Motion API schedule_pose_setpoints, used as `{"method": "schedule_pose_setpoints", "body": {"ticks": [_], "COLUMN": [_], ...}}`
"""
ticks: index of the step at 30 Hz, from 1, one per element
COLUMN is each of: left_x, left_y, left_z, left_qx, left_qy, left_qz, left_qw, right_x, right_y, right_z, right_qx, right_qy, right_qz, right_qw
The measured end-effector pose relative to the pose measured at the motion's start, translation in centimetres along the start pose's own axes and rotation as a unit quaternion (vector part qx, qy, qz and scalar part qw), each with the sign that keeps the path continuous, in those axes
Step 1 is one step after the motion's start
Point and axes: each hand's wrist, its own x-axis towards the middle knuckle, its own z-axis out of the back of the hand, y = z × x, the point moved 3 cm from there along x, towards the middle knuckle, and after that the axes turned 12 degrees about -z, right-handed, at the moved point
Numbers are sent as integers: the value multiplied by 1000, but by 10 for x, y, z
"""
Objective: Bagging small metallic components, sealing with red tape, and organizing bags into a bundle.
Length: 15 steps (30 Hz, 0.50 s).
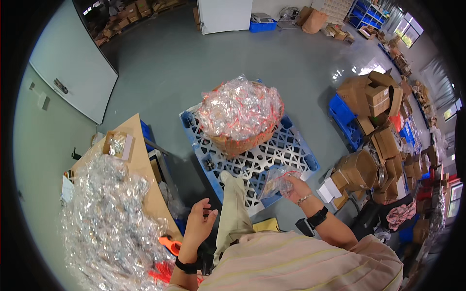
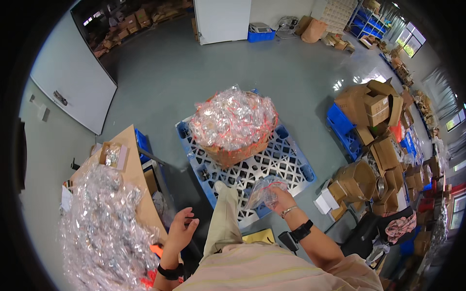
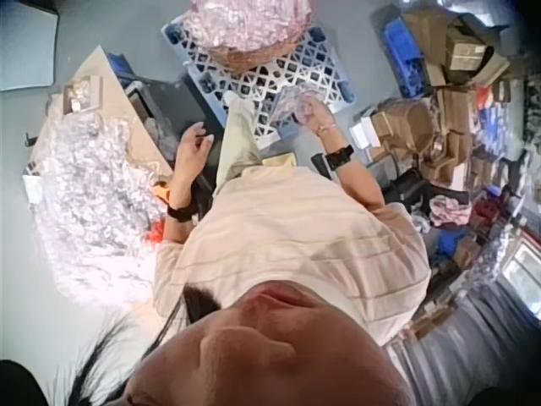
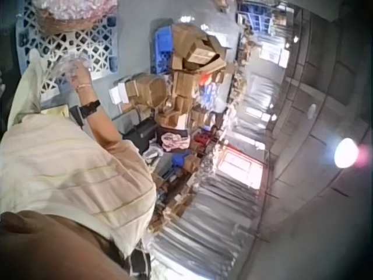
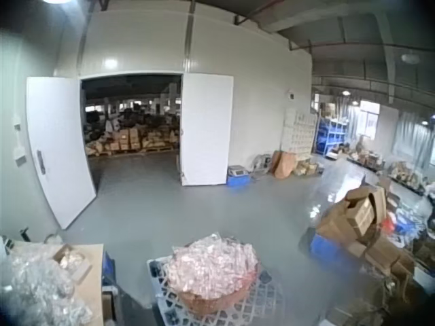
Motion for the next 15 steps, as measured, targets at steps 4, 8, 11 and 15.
{"method": "schedule_pose_setpoints", "body": {"ticks": [4,8,11,15], "left_x": [89,144,168,208], "left_y": [-11,-24,-35,-77], "left_z": [25,64,95,129], "left_qx": [-32,-29,-4,-79], "left_qy": [8,-1,-38,-111], "left_qz": [-12,37,46,54], "left_qw": [999,999,998,989], "right_x": [56,109,133,151], "right_y": [84,164,196,220], "right_z": [-72,-140,-179,-195], "right_qx": [-8,-67,-118,-223], "right_qy": [5,44,-49,-179], "right_qz": [2,73,-2,0], "right_qw": [1000,994,992,958]}}
